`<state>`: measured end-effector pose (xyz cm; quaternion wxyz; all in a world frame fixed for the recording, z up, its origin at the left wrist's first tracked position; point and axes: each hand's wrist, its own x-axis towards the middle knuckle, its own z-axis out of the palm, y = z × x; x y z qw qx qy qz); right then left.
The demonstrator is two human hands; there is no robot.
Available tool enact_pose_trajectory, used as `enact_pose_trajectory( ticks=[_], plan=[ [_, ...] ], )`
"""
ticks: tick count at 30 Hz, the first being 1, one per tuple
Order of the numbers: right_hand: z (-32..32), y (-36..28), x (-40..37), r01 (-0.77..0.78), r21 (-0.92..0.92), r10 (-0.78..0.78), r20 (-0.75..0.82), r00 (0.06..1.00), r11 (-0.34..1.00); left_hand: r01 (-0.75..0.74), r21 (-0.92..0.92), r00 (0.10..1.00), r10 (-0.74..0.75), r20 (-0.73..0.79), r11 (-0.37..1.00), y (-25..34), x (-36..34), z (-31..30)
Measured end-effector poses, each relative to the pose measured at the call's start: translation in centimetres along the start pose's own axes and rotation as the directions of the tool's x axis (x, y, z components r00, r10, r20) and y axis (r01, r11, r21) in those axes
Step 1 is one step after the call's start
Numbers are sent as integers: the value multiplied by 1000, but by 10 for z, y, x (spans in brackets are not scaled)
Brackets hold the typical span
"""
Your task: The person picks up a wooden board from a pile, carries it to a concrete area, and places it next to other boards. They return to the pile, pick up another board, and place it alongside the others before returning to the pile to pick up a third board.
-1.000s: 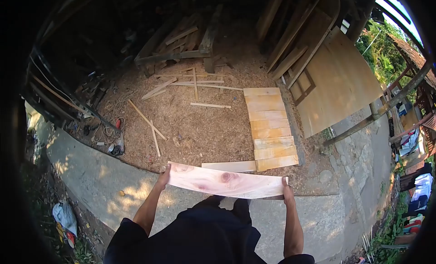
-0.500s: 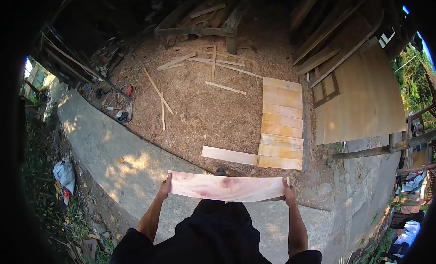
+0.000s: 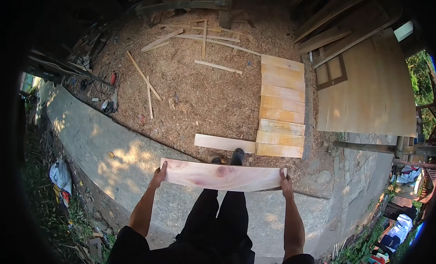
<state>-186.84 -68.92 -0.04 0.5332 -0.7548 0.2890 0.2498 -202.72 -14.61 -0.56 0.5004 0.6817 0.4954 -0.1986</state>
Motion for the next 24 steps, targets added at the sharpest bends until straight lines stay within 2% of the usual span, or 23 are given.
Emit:
enact_pose_trajectory(
  ticks=[3, 4, 5, 9, 11, 12, 13, 15, 17, 19, 21, 23, 24],
  plan=[
    [11, 12, 30, -37, 22, 36, 49, 998, 999, 39, 74, 999, -36, -30, 997, 3, 32, 3],
    [14, 16, 43, -79, 2, 79, 69, 994, 997, 86, 133, 991, -71, -115, 987, 5, 41, 7],
    [17, 20, 57, -122, -23, 124, 89, 988, 992, 91, 133, 990, -76, -119, 987, 6, 50, 9],
    [41, 15, 93, -104, -29, 107, 150, 983, 994, 39, 150, 998, -33, -45, 988, 17, 96, 20],
    [54, 13, 125, -94, -38, 97, 102, 990, 995, 22, 160, 1000, -23, 0, 987, 32, 126, 34],
    [54, 48, 161, -107, -17, 108, 90, 990, 994, -2, 128, 1000, 5, -30, 992, 36, 138, 44],
    [58, 57, 179, -122, -24, 124, 88, 988, 992, -19, 101, 998, 25, -58, 995, 32, 151, 54],
    [69, 76, 216, -121, -38, 123, 57, 991, 992, 38, 105, 999, -38, -2, 994, 20, 195, 68],
    [87, 74, 244, -141, -31, 143, 69, 987, 990, 31, 149, 999, -25, -42, 988, 13, 239, 86],
    [101, 82, 276, -168, -28, 169, 73, 983, 985, 40, 115, 999, -43, 28, 993, 0, 282, 101],
    [117, 99, 308, -154, -1, 154, 101, 983, 988, 9, 60, 1000, -9, -1, 998, 1, 307, 121],
    [133, 106, 332, -181, -4, 180, 97, 979, 984, 50, 105, 999, -48, -18, 993, -20, 344, 136],
    [142, 115, 347, -54, 83, 45, 111, 993, 995, 12, 78, 1000, -9, -30, 997, -16, 352, 146]
  ],
)
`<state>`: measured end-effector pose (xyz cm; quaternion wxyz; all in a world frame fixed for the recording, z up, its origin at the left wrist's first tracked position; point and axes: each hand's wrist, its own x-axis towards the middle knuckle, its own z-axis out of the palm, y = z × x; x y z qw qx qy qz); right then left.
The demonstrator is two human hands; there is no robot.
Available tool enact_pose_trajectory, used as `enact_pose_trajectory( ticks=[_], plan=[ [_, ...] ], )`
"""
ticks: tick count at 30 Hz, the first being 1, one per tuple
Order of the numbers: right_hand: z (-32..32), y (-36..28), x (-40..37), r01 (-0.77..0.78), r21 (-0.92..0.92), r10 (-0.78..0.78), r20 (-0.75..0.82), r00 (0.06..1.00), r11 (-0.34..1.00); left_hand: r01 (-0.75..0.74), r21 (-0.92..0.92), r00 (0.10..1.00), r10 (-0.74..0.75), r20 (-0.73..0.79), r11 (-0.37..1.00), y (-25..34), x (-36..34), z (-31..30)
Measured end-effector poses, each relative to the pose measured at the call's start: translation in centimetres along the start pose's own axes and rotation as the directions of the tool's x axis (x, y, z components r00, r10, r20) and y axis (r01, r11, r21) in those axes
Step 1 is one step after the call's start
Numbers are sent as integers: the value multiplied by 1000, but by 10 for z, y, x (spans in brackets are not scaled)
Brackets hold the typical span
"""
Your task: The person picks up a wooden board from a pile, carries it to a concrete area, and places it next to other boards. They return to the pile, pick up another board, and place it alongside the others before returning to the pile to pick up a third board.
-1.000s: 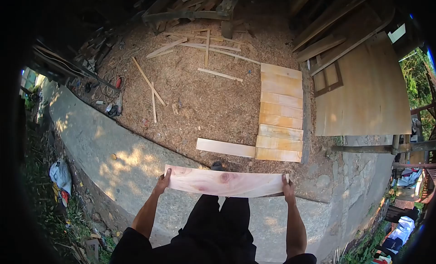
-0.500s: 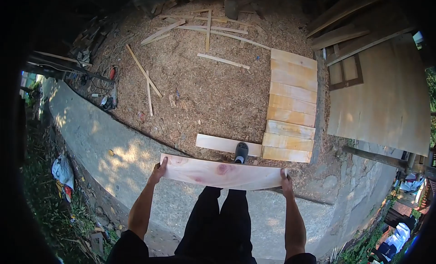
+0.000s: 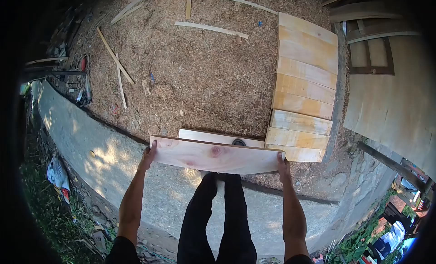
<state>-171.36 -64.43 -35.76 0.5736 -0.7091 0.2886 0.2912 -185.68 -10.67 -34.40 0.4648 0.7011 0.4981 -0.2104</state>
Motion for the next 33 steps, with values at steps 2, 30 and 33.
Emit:
enact_pose_trajectory(
  ticks=[2, 30, 33],
  plan=[
    [12, 5, 25, -20, -22, 20, 21, 1000, 1000, -80, -82, 996, 82, 25, 993, -12, 30, 14],
    [55, 172, 230, 114, -249, -156, -155, 976, 962, -349, -498, 902, 428, 50, 794, -131, 271, 126],
    [54, 177, 237, 83, -438, -198, -225, 954, 895, -389, -539, 873, 485, 42, 747, -151, 290, 127]
  ],
)
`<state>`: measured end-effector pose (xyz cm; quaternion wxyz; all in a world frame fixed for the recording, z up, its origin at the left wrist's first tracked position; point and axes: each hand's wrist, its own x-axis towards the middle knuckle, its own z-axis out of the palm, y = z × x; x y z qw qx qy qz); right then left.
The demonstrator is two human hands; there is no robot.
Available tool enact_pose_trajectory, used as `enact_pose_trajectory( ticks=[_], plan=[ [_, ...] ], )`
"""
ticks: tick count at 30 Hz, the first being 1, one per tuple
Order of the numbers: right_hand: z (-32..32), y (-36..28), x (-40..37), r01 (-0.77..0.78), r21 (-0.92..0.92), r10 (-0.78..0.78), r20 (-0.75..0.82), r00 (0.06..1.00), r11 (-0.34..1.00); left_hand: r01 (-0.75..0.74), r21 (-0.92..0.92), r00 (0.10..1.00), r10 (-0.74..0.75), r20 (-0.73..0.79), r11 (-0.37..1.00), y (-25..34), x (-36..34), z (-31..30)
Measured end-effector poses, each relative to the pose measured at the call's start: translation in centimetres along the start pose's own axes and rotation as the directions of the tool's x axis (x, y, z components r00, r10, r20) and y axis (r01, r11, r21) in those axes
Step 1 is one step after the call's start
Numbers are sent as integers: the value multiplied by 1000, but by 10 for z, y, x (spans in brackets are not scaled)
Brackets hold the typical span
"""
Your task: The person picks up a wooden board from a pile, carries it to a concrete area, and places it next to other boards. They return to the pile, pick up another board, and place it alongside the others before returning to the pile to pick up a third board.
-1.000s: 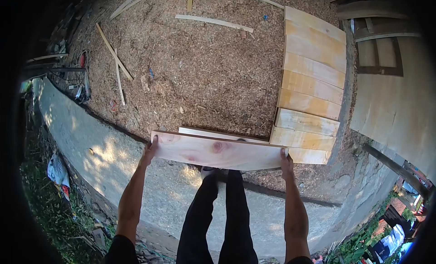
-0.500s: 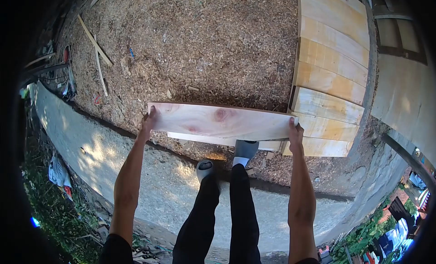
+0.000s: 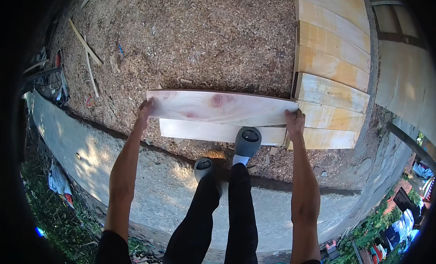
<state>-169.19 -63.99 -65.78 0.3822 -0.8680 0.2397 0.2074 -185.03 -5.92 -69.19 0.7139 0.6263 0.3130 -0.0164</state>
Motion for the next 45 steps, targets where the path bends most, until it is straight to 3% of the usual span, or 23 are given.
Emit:
enact_pose_trajectory(
  ticks=[2, 4, 6, 9, 10, 11, 12, 13, 14, 16, 18, 19, 21, 24, 27, 32, 36, 37, 40, 41, 42, 44, 45],
  plan=[
    [-2, -11, -6, 84, -123, -93, -67, 993, 989, 43, 32, 995, -40, -93, 999, 13, 1, 16],
    [-5, -41, -15, 99, -175, -113, -73, 991, 980, 451, 215, 882, -396, -256, 866, 41, 7, 35],
    [2, -48, -13, 114, -228, -133, -70, 989, 967, 388, 245, 921, -361, -148, 889, 32, 12, 27],
    [14, -54, -7, 274, -439, -316, -25, 948, 856, 219, 91, 974, -224, 47, 972, 63, 13, 84],
    [19, -64, -19, 274, -437, -314, -19, 949, 857, 175, 440, 978, -206, 24, 881, 55, 25, 108],
    [26, -77, -34, 335, -415, -383, -35, 923, 846, -30, 749, 999, 3, 38, 662, 50, 25, 127],
    [32, -90, -43, 401, -393, -457, -58, 887, 828, -270, 859, 960, 192, 204, 434, 36, 34, 130],
    [37, -103, -49, 506, -456, -569, -1, 823, 733, -347, 846, 932, 251, 262, 405, 31, 38, 141],
    [41, -110, -52, 597, -507, -663, 65, 746, 622, -399, 851, 910, 264, 320, 342, 25, 35, 148],
    [57, -111, -33, 597, -564, -517, 319, 795, 570, -478, 871, 878, 83, 471, 116, 42, 21, 159],
    [69, -115, -20, 599, -766, -503, 432, 748, 233, -469, 880, 882, -6, 471, 77, 45, 15, 158],
    [77, -110, -14, 602, -764, -505, 435, 746, 232, -513, 858, 858, -4, 513, 33, 47, 12, 155],
    [93, -105, -7, 703, -702, -461, 665, 588, -115, -571, 820, 820, 27, 572, -25, 43, 13, 157],
    [97, -111, -14, 715, -698, -327, 685, 651, -41, -560, 823, 825, 35, 565, -94, 37, 15, 162],
    [97, -99, -6, 737, -675, -437, 669, 602, -19, -541, 835, 834, 60, 548, -105, 31, 18, 162],
    [87, -101, 3, 765, -644, -373, 713, 594, -13, -517, 851, 834, 168, 526, -96, 25, 21, 173],
    [80, -100, 4, 770, -637, -357, 723, 592, -14, -519, 851, 838, 148, 526, -87, 24, 22, 177],
    [79, -91, 14, 783, -622, -448, 702, 554, -5, -538, 840, 817, 202, 540, -70, 21, 24, 178],
    [51, -67, 41, 706, -708, -346, 668, 659, -21, -560, 827, 773, 338, 538, -35, 23, 22, 191],
    [45, -57, 42, 741, -669, -568, 634, 526, -60, -546, 838, 797, 314, 516, 9, 18, 24, 191],
    [42, -56, 39, 741, -668, -572, 636, 517, -73, -529, 847, 820, 290, 493, 55, 18, 25, 194],
    [51, -57, 36, 688, -725, -519, 601, 608, -35, -476, 876, 847, 312, 431, 81, 18, 31, 195],
    [58, -64, 36, 657, -750, -455, 614, 645, -79, -497, 843, 844, 342, 413, 208, 7, 38, 186]
  ],
)
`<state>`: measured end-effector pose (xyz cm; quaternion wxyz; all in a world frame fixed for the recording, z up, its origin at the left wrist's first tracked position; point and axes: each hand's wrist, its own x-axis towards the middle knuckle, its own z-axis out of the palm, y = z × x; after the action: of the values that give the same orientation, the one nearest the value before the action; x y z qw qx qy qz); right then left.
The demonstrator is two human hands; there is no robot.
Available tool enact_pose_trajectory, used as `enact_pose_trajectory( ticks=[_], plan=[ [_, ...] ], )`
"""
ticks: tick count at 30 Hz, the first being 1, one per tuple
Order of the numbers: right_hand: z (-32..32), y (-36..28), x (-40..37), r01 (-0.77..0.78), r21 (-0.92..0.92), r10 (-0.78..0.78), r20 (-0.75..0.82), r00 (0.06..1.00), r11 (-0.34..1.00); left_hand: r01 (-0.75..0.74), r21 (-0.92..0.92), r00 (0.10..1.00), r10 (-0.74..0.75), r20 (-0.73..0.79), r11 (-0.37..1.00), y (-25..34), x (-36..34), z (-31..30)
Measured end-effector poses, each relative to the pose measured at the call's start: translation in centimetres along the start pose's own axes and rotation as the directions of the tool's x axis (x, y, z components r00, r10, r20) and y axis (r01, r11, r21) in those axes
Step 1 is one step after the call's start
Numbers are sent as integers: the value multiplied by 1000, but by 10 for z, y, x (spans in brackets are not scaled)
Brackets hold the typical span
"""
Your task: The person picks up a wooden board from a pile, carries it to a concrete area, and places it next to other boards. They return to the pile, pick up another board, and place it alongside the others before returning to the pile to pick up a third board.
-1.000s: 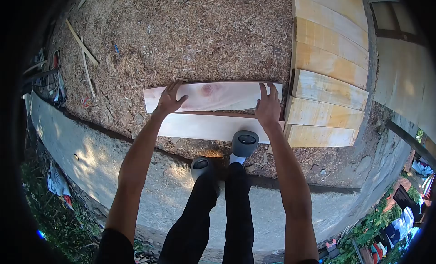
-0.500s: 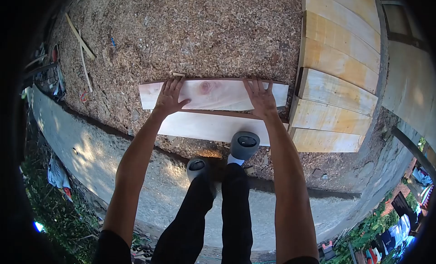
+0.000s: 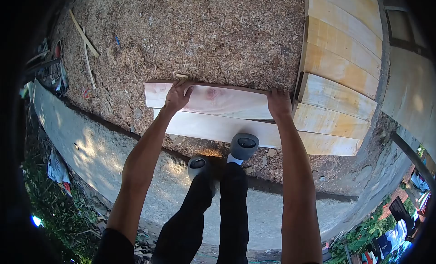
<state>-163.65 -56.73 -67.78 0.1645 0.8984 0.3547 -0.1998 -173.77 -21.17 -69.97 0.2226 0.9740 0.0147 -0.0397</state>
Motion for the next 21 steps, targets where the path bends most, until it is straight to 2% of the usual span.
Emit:
enact_pose_trajectory(
  ticks=[1, 2, 3, 4, 5, 6, 7, 8, 9, 11, 12, 13, 14, 15, 17, 18, 19, 21],
  plan=[
    [-8, -4, 7, 1, 41, -5, 111, 994, 999, 1, -132, 999, -5, -31, 991, -6, 1, -5],
    [-15, -8, 13, -37, 84, 21, 181, 983, 996, -17, -115, 985, -3, -172, 993, -13, -1, -13],
    [-19, -12, 16, -76, 118, 44, 255, 966, 990, 76, -59, 978, -86, -191, 995, -24, -3, -27],
    [-17, -15, 16, -76, 119, 44, 254, 966, 990, 306, 101, 938, -283, -200, 947, -41, -10, -34],
    [-14, -19, 14, -78, 225, 41, 166, 985, 971, 420, 186, 880, -348, -324, 888, -70, -26, -30],
    [-10, -21, 11, -68, 324, 44, 81, 996, 944, 568, 321, 820, -486, -301, 758, -88, -39, -33],
    [-9, -24, 12, -62, 317, 36, 88, 995, 947, 743, 232, 667, -719, -193, 627, -101, -45, -41],
    [-12, -30, 13, -23, 408, -7, 71, 997, 913, 790, 99, 612, -771, -177, 605, -137, -60, -28],
    [-12, -36, 16, 19, 498, -49, 48, 998, 867, 841, 21, 541, -838, -72, 541, -142, -66, -33],
    [-13, -46, 23, 40, 524, -49, 3, 999, 851, 793, -365, 563, -816, 131, 489, -145, -77, -31],
    [-15, -47, 27, 39, 586, -64, 21, 998, 809, 797, -363, 558, -819, 135, 483, -148, -81, -24],
    [-17, -49, 31, 40, 647, -83, 37, 996, 762, 752, -377, 601, -797, 54, 541, -151, -85, -18],
    [-19, -48, 31, 36, 657, -85, 42, 995, 753, 706, -386, 636, -771, -24, 594, -152, -90, -11],
    [-18, -48, 30, 35, 655, -92, 52, 994, 755, 712, -387, 630, -776, -15, 586, -157, -95, -2],
    [-18, -44, 31, 21, 643, -88, 72, 994, 765, 604, -306, 711, -671, -209, 736, -170, -97, 10],
    [-17, -42, 31, 22, 645, -88, 70, 994, 764, 648, -334, 665, -723, -189, 684, -130, -85, -13],
    [-16, -38, 31, 6, 652, -75, 78, 994, 758, 645, -330, 669, -718, -191, 689, -127, -84, -12],
    [-10, -34, 25, -14, 662, -63, 92, 994, 749, 642, -73, 724, -636, -267, 763, -123, -89, -9]
  ],
)
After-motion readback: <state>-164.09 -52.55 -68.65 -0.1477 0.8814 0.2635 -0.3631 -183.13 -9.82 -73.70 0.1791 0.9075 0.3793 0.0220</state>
